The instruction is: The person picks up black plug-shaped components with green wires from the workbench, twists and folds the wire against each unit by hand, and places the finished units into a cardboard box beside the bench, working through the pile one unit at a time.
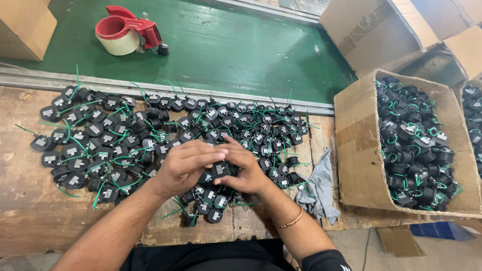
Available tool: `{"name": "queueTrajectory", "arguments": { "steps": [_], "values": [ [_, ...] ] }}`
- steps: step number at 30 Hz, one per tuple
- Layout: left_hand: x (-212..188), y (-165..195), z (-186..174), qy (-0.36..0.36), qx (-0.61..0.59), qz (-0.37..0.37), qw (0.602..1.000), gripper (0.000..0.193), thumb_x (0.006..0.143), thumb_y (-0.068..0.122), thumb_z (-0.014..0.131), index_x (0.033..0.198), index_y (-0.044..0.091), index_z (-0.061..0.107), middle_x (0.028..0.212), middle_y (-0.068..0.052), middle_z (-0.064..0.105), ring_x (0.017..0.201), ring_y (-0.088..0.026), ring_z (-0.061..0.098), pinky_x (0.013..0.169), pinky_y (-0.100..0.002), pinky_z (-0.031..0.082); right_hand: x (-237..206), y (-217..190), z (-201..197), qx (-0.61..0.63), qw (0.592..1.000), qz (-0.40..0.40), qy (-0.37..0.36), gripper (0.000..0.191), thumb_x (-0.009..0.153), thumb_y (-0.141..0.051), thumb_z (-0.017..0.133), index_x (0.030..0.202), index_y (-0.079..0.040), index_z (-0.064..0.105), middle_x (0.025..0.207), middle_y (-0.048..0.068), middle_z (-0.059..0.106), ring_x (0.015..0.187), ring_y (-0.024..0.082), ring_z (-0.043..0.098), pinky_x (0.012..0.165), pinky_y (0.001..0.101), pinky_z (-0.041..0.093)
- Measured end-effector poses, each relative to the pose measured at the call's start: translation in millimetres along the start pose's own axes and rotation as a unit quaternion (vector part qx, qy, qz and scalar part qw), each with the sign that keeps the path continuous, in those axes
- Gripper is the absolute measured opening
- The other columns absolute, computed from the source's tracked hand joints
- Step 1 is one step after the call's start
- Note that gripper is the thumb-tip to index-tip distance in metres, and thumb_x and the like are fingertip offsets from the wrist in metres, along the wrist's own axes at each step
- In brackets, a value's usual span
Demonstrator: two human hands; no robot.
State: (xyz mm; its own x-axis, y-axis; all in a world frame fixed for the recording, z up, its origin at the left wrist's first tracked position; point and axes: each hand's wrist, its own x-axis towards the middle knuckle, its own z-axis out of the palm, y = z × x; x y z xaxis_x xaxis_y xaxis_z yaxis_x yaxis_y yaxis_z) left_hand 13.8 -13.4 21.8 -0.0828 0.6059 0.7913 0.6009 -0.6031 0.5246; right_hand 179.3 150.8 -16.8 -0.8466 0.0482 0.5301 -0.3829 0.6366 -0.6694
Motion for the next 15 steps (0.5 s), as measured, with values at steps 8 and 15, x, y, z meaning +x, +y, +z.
{"name": "queueTrajectory", "arguments": {
  "steps": [8, 15],
  "values": [
    [1.0, -4.9, 2.2, 0.033, 0.026, -0.067, 0.997, 0.022, 0.076, -0.002, 0.083, 0.095, 0.005, 0.074, 0.109, -0.008, 0.077, 0.103, -0.027, 0.073, 0.089, -0.036, 0.059, 4.2, 0.4, 1.9, -0.037, 0.995, 0.082, 0.043, 0.050, 0.077, -0.021, 0.089, 0.119, -0.004, 0.069, 0.132, 0.013, 0.071, 0.132, 0.030, 0.065, 0.128, 0.0580, 0.031],
    [-6.7, -4.8, 17.8, 0.097, -0.070, -0.246, 0.962, 0.014, 0.075, -0.004, 0.082, 0.084, 0.004, 0.073, 0.092, -0.006, 0.077, 0.087, -0.020, 0.075, 0.079, -0.032, 0.059, 7.1, -4.3, 8.5, -0.054, 0.997, 0.047, 0.041, 0.054, 0.071, -0.019, 0.094, 0.117, -0.007, 0.070, 0.126, 0.013, 0.072, 0.128, 0.029, 0.066, 0.127, 0.0578, 0.031]
  ]
}}
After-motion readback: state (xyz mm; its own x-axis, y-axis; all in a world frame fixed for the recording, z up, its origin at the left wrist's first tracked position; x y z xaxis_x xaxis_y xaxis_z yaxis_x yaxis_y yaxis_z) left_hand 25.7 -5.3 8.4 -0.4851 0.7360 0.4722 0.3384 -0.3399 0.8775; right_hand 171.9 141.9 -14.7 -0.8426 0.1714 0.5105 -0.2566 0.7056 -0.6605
